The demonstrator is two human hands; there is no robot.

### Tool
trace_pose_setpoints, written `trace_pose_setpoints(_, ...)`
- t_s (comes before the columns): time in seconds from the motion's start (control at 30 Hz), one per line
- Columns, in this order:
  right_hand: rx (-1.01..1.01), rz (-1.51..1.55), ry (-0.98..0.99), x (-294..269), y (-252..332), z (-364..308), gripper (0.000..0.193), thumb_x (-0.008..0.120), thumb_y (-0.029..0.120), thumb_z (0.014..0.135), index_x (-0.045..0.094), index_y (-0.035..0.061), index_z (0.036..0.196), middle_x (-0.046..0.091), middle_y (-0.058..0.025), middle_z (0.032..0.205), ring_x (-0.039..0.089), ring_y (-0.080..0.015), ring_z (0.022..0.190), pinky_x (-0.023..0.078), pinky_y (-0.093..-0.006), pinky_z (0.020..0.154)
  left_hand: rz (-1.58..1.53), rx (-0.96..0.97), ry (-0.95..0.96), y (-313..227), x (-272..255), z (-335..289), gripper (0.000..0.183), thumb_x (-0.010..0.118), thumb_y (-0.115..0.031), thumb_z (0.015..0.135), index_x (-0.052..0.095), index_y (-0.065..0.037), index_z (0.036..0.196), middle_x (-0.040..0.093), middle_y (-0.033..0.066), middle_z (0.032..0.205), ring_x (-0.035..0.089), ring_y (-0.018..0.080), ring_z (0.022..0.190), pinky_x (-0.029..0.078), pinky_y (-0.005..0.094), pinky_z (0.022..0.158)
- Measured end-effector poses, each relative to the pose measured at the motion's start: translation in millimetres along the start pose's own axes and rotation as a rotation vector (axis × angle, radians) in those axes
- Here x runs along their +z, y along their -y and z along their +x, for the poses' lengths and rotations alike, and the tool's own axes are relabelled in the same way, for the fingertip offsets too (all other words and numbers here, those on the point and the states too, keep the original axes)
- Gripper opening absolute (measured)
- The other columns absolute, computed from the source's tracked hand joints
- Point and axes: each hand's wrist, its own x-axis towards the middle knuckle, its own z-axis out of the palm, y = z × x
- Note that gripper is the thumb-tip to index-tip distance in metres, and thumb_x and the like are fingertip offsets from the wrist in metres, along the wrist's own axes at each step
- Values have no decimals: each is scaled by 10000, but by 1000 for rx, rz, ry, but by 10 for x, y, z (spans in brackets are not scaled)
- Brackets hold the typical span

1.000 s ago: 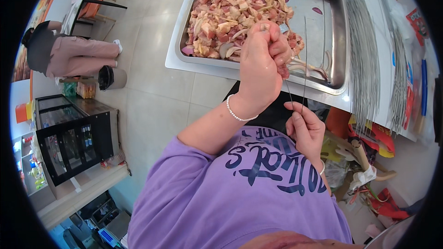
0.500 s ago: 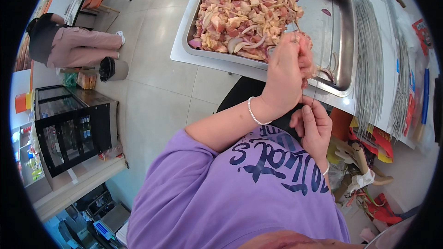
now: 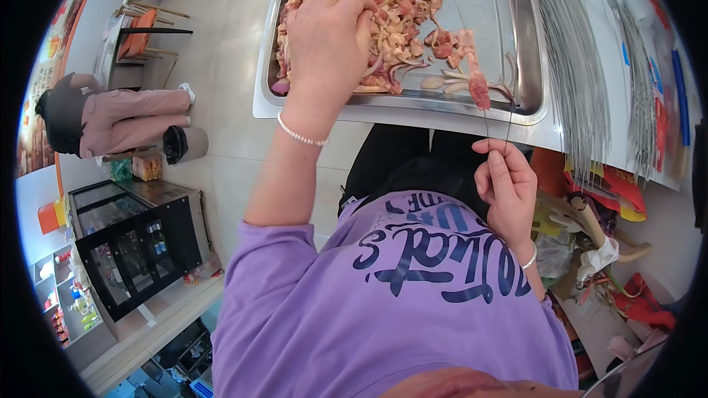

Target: The person threads pieces of raw meat onto metal skewers from a large tray. They repeatedly pick up meat with one hand and push it onto skewers held in the other hand, then place the completed skewers aside.

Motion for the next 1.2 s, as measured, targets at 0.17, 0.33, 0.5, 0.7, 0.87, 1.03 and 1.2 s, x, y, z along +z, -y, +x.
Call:
trace_pose_setpoints(0.17,21,15,22,3,34,-21,230,479,149,1054,630,0,1142,526,34,673,415,-6,577,276,-159,508,268,168,118,28,103,117,195,696,-141,826,682,-130,1020,650,51,964,601,261,1011,427,420,900)
trace_pose_setpoints(0.33,13,14,12,-51,59,-53,229,481,149,1053,630,-2,1139,526,35,675,421,-5,580,279,-159,509,388,259,230,1,61,139,199,698,-169,830,663,-122,1020,634,57,968,599,259,1037,422,426,915)
trace_pose_setpoints(0.5,28,28,1,-77,46,-67,226,484,145,1051,631,-4,1136,525,34,676,422,-5,580,278,-159,507,380,269,318,34,-36,95,184,699,-180,830,650,-105,990,630,73,980,600,266,1042,415,427,928)
trace_pose_setpoints(0.7,41,1,2,-70,67,-70,221,489,143,1048,633,-6,1124,526,36,680,426,-4,584,277,-158,508,-89,59,298,171,-189,90,196,638,-111,904,666,-79,1095,640,75,1019,623,258,1080,474,379,929)
trace_pose_setpoints(0.87,42,0,46,-47,31,-65,216,487,135,1048,636,-8,1111,518,42,675,431,-2,590,275,-157,508,-1057,-559,248,275,-268,62,229,574,-191,999,647,-1,1104,682,68,1019,651,150,910,527,289,827)
trace_pose_setpoints(1.03,63,-16,178,-36,-33,-47,207,490,89,1037,623,-43,1124,641,-16,937,493,-34,623,404,-172,571,-1666,-775,192,81,-268,21,306,537,-209,1032,597,27,1216,676,136,1087,665,254,1046,547,347,921)
trace_pose_setpoints(1.2,71,-30,174,-4,-42,-51,206,484,80,1035,629,-46,1110,640,-8,926,493,-32,623,401,-173,565,-1803,-894,142,-160,-215,-6,343,546,-216,1026,569,28,1267,666,161,1142,656,291,1099,537,374,980)
